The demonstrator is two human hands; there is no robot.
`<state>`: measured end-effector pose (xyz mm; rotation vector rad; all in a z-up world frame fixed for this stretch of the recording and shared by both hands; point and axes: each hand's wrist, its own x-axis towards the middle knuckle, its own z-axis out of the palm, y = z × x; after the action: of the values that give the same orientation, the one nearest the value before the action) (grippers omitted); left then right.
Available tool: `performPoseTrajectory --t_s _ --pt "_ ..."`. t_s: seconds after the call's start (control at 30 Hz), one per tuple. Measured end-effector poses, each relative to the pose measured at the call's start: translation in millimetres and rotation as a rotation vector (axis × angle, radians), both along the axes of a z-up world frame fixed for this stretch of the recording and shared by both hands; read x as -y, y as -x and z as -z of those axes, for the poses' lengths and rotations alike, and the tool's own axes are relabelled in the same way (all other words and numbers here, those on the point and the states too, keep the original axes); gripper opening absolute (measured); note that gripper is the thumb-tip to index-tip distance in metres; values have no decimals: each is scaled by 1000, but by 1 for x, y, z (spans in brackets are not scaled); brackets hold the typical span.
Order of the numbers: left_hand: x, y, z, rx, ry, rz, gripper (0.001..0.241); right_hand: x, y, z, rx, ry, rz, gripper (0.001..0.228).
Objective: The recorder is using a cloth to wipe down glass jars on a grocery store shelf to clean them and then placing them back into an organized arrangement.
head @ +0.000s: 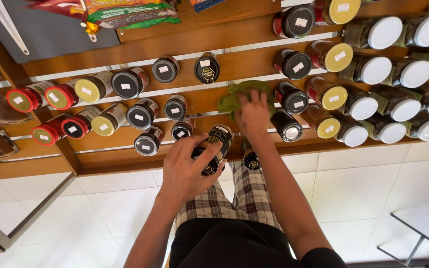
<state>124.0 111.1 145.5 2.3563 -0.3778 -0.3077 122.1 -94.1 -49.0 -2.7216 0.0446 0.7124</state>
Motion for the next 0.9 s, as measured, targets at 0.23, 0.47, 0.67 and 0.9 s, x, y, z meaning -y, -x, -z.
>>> performPoseTrajectory --t_s 0.23,0.47,0.67,0.9 --pt "-9 8 11 -15 -49 19 41 -9 -29 18 299 -9 61 65" --pt "-17 19 24 -46 -101 -6 47 -8 10 -13 161 -190 -157 57" --pt "-23 35 33 -46 -126 -66 48 21 30 -84 165 -400 -118 59" --pt "-10 37 74 -88 -185 -1 57 61 75 -164 295 -516 141 55"
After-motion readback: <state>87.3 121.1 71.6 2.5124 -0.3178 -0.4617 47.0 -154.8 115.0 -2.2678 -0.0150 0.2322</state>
